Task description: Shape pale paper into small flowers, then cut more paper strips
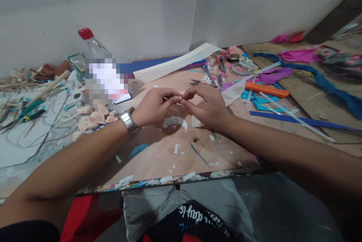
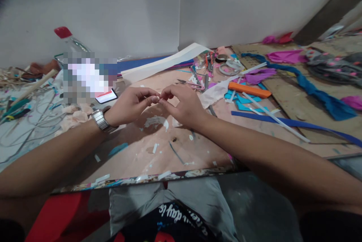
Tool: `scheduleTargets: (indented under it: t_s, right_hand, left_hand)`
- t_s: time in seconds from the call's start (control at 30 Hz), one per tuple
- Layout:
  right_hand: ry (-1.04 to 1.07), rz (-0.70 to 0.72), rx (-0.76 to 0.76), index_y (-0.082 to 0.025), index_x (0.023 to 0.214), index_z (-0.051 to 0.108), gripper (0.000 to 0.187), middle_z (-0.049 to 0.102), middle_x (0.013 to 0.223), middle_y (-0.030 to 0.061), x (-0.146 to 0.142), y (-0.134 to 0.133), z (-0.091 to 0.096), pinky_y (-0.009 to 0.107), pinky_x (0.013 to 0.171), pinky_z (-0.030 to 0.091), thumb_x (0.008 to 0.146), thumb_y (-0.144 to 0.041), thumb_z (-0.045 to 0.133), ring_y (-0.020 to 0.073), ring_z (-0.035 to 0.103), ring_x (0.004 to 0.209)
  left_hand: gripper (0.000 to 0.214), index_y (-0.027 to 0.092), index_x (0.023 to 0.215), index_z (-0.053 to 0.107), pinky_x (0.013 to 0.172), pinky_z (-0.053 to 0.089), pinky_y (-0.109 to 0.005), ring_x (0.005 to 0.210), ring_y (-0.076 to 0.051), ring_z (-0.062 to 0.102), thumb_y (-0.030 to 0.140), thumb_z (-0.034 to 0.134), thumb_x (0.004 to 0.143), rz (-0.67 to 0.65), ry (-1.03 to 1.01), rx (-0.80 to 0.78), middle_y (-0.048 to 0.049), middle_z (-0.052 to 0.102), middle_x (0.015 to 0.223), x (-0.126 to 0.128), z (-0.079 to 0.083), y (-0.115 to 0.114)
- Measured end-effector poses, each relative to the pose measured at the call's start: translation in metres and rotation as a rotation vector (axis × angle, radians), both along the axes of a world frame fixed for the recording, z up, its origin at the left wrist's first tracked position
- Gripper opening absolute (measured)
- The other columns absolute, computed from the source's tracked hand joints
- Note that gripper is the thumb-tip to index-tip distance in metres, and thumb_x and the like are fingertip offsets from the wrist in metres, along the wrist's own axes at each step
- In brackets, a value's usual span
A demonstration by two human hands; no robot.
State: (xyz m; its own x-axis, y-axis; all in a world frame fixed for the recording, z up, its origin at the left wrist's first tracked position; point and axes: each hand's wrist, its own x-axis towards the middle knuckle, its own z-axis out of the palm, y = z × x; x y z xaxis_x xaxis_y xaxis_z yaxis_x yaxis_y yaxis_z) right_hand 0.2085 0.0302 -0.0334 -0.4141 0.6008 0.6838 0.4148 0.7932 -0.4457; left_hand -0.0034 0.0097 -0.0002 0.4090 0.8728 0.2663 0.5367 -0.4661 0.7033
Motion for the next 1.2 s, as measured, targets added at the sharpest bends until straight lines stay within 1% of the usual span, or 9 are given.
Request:
scheduleTargets:
  t_s: [0.23,0.33,0.43,0.57,0.67,0.8,0.87,1.03,1.2]
  right_hand:
    - [0.004,0.014,-0.001,-0.022,0.089,0.067,0.008,0.073,0.083,0.0010,0.0012,-0.0001,0.0001,0.035,0.077,0.049,0.089,-0.027,0.074,0.0199,0.068,0.079]
    - [0.001,0.010,0.001,-0.022,0.090,0.067,0.008,0.073,0.084,0.0012,0.0013,-0.0003,0.0004,0.035,0.077,0.049,0.090,-0.027,0.073,0.0201,0.068,0.079]
    - [0.008,0.000,-0.003,-0.023,0.089,0.067,0.009,0.074,0.085,0.0011,0.0006,-0.0009,0.0004,0.034,0.077,0.049,0.090,-0.028,0.073,0.0199,0.068,0.079]
    - [0.027,-0.006,-0.015,-0.023,0.088,0.067,0.012,0.073,0.083,0.0009,-0.0002,-0.0025,0.0017,0.035,0.076,0.048,0.090,-0.031,0.074,0.0193,0.066,0.076]
    - [0.029,0.020,-0.001,-0.023,0.089,0.069,0.010,0.072,0.080,0.0009,0.0003,-0.0031,0.0033,0.035,0.074,0.048,0.091,-0.031,0.074,0.0187,0.064,0.073]
    - [0.045,0.080,0.046,-0.025,0.090,0.072,0.004,0.074,0.082,0.0025,0.0015,-0.0006,0.0031,0.038,0.078,0.050,0.093,-0.027,0.070,0.0209,0.067,0.079]
    - [0.061,0.103,0.045,-0.026,0.090,0.073,0.003,0.075,0.084,0.0028,0.0017,0.0014,0.0019,0.039,0.080,0.052,0.092,-0.026,0.071,0.0216,0.068,0.082]
    - [0.060,0.111,0.048,-0.025,0.089,0.073,0.004,0.074,0.085,0.0035,0.0019,0.0028,0.0009,0.039,0.080,0.053,0.093,-0.025,0.071,0.0216,0.069,0.083]
    - [0.059,0.078,0.062,-0.024,0.089,0.073,0.004,0.073,0.085,0.0038,0.0021,0.0005,0.0034,0.037,0.078,0.052,0.092,-0.025,0.072,0.0209,0.068,0.082]
  left_hand:
    - [0.025,0.018,0.107,0.082,0.074,0.051,-0.029,0.083,-0.018,0.073,0.033,0.064,0.097,-0.053,-0.035,-0.025,-0.0068,0.083,0.103,0.0010,0.0007,-0.0016]
    - [0.024,0.018,0.108,0.081,0.076,0.053,-0.028,0.086,-0.018,0.074,0.030,0.065,0.096,-0.066,-0.051,-0.020,-0.0070,0.083,0.105,0.0013,0.0011,-0.0014]
    - [0.022,0.017,0.106,0.081,0.076,0.053,-0.028,0.087,-0.018,0.074,0.028,0.064,0.097,-0.060,-0.050,-0.010,-0.0068,0.083,0.104,0.0007,0.0011,-0.0008]
    - [0.022,0.017,0.100,0.082,0.071,0.050,-0.028,0.079,-0.016,0.071,0.031,0.064,0.097,-0.047,-0.051,0.004,-0.0060,0.082,0.095,0.0000,0.0014,-0.0001]
    - [0.024,0.018,0.101,0.083,0.072,0.051,-0.028,0.080,-0.017,0.072,0.034,0.066,0.096,-0.069,-0.086,-0.045,-0.0069,0.083,0.096,-0.0006,0.0024,0.0007]
    - [0.026,0.019,0.105,0.084,0.077,0.054,-0.030,0.087,-0.020,0.074,0.037,0.070,0.093,-0.093,-0.149,-0.154,-0.0089,0.082,0.105,-0.0027,0.0041,0.0026]
    - [0.027,0.019,0.105,0.084,0.076,0.054,-0.029,0.088,-0.020,0.074,0.038,0.072,0.091,-0.094,-0.155,-0.168,-0.0092,0.082,0.104,-0.0035,0.0044,0.0033]
    - [0.031,0.016,0.107,0.083,0.074,0.054,-0.029,0.086,-0.020,0.074,0.039,0.077,0.087,-0.034,-0.185,-0.195,-0.0110,0.082,0.103,-0.0029,0.0030,0.0030]
    - [0.034,0.012,0.107,0.082,0.080,0.058,-0.032,0.091,-0.022,0.075,0.038,0.078,0.085,-0.007,-0.230,-0.217,-0.0138,0.082,0.105,-0.0022,0.0008,0.0018]
